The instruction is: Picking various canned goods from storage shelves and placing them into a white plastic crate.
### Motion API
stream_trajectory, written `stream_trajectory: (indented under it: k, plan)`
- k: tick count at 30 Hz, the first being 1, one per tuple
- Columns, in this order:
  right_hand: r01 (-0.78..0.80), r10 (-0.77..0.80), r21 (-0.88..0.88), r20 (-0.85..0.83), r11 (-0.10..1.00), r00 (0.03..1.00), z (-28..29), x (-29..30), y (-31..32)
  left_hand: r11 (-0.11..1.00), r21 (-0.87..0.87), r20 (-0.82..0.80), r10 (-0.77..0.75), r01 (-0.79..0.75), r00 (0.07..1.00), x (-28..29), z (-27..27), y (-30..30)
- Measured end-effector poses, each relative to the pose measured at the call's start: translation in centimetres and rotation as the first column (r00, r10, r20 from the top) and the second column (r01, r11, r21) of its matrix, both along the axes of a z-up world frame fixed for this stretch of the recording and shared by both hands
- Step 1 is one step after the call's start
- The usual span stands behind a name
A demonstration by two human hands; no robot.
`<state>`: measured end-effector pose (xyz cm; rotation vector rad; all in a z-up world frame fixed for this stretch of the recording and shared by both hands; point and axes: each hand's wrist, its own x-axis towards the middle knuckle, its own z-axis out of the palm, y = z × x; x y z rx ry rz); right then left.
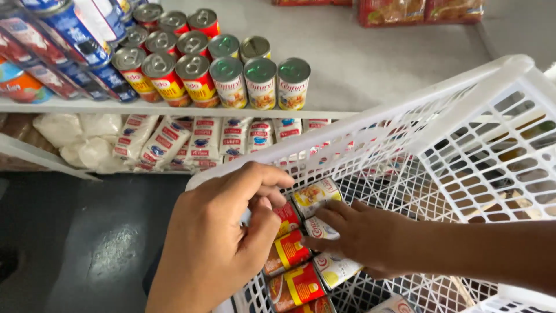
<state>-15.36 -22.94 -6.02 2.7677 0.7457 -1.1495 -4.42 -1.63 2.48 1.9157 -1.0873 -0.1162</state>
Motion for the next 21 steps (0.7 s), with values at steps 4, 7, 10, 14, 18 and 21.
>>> stream_trajectory:
  k: [4,7,10,14,18,21]
  plan:
    - [0.005,-0.005,-0.007,-0.002,1.000,1.000,0.6,0.0,0.1,1.000,-0.019,0.071,-0.002,0.003,0.997,-0.5,0.4,-0.5]
    - [0.030,-0.030,0.035,0.012,0.999,0.999,0.2,0.0,-0.3,1.000,-0.012,0.100,-0.005,0.006,0.995,-0.4,0.6,-0.7]
    - [0.049,-0.053,0.095,0.045,0.994,0.998,-0.4,-0.1,-0.5,1.000,-0.003,0.101,-0.009,0.010,0.995,-0.3,0.8,-0.9]
    - [0.042,-0.047,0.078,0.064,0.996,0.997,-0.1,-0.3,0.1,1.000,-0.017,-0.024,-0.021,0.021,0.999,-0.7,0.8,-0.8]
    - [0.087,-0.089,0.049,0.033,0.995,0.996,0.4,0.2,0.2,1.000,-0.013,0.022,-0.022,0.023,1.000,-0.7,0.8,-0.9]
    - [0.097,-0.097,0.025,0.017,0.995,0.995,0.2,0.1,0.4,0.999,-0.035,0.071,-0.037,0.039,0.997,-0.7,0.8,-1.0]
